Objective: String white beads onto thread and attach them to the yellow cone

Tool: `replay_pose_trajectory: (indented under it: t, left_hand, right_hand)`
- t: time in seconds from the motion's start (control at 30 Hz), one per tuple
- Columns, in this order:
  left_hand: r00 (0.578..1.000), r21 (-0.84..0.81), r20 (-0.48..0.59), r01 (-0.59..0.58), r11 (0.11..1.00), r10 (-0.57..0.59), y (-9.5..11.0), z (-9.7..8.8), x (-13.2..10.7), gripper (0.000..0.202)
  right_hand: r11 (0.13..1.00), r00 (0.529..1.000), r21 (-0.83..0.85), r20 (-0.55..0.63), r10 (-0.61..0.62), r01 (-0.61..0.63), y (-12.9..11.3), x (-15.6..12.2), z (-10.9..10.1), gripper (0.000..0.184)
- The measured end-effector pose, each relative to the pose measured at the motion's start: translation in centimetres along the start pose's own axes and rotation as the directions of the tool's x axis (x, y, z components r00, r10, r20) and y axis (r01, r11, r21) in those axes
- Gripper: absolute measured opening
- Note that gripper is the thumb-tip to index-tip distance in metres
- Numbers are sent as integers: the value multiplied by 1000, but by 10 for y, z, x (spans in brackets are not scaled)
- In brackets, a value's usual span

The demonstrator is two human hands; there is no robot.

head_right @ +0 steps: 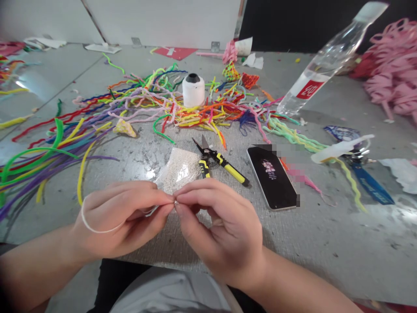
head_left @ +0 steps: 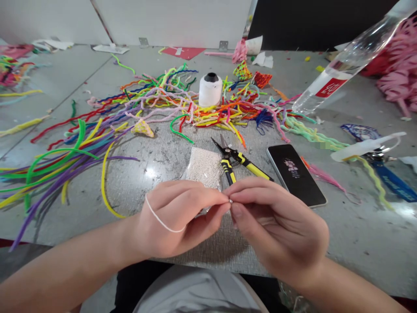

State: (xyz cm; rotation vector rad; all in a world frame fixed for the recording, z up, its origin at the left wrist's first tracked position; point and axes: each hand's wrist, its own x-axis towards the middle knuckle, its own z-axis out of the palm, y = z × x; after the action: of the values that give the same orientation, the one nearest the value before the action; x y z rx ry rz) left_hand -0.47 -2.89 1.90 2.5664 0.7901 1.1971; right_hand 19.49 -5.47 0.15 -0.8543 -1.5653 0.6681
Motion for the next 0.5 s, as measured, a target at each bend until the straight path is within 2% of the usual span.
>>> replay_pose_trajectory:
  t: [0.5]
  left_hand:
    - [1000,13,24,-8,1000,8,0,-2,0,11]
  right_hand:
    - [989,994,-97,39,-106,109,-2,6,-2,29]
